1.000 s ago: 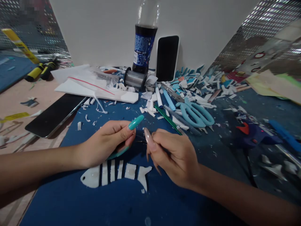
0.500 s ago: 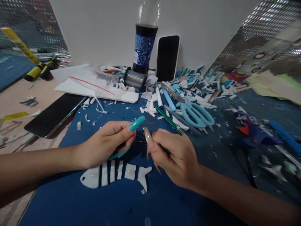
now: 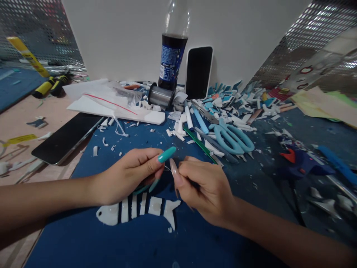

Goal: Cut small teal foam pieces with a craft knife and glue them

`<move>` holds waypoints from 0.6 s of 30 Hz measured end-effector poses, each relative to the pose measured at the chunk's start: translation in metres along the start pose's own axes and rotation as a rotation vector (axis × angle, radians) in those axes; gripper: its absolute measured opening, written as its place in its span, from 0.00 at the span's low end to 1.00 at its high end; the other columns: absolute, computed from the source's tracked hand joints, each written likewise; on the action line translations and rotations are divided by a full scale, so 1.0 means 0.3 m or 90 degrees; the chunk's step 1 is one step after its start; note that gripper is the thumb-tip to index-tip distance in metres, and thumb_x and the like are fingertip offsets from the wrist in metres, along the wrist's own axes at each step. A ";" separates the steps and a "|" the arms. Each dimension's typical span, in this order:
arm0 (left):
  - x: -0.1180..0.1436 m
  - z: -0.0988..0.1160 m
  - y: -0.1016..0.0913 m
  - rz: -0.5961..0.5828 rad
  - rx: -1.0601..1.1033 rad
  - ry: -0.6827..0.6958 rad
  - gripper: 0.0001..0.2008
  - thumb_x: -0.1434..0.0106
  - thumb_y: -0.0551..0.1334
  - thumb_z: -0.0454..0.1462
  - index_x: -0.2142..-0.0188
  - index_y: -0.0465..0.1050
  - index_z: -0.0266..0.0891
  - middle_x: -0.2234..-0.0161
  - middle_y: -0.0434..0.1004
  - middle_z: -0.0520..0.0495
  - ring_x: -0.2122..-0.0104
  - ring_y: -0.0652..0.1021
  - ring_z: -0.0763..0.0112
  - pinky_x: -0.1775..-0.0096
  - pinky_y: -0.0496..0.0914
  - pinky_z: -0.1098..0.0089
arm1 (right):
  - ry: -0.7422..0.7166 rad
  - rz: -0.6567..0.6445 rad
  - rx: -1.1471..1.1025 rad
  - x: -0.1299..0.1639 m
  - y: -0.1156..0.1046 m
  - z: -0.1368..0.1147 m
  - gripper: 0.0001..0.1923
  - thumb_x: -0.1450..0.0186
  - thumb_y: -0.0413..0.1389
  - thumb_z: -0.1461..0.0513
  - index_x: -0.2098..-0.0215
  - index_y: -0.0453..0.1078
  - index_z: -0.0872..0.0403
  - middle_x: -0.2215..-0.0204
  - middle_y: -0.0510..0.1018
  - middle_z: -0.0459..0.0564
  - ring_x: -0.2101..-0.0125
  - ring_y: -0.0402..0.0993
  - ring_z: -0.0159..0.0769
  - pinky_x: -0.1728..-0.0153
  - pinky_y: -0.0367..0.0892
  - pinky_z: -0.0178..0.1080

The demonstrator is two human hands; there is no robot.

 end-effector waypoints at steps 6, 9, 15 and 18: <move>0.003 0.001 0.017 -0.024 -0.017 0.011 0.18 0.33 0.49 0.45 0.75 0.59 0.37 0.81 0.56 0.58 0.81 0.56 0.81 0.79 0.53 0.78 | 0.007 -0.022 -0.003 0.005 0.015 0.016 0.16 0.34 0.45 0.68 0.80 0.54 0.54 0.86 0.57 0.39 0.84 0.52 0.24 0.76 0.52 0.34; 0.004 0.010 0.016 -0.024 -0.050 0.031 0.17 0.33 0.49 0.45 0.74 0.60 0.37 0.79 0.56 0.57 0.78 0.58 0.81 0.76 0.56 0.77 | 0.015 -0.040 -0.003 0.006 0.024 0.027 0.17 0.33 0.45 0.66 0.80 0.54 0.54 0.86 0.58 0.39 0.84 0.53 0.24 0.76 0.53 0.34; 0.009 0.029 0.007 -0.008 -0.104 0.076 0.18 0.33 0.51 0.43 0.76 0.62 0.36 0.81 0.58 0.57 0.80 0.59 0.83 0.78 0.56 0.79 | 0.032 -0.065 -0.045 -0.002 0.037 0.033 0.17 0.32 0.44 0.66 0.79 0.56 0.54 0.86 0.62 0.40 0.84 0.58 0.26 0.76 0.56 0.33; 0.012 0.056 -0.016 0.025 -0.184 0.113 0.19 0.34 0.52 0.41 0.78 0.65 0.35 0.83 0.62 0.57 0.83 0.63 0.84 0.80 0.57 0.81 | 0.069 -0.074 -0.071 -0.003 0.044 0.049 0.16 0.31 0.44 0.65 0.77 0.60 0.54 0.86 0.64 0.40 0.84 0.61 0.26 0.76 0.58 0.33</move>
Point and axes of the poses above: each hand's wrist, its own x-axis away from the middle knuckle, its own y-axis out of the palm, z = x × y, the point moved 10 cm from there along -x, towards the middle knuckle
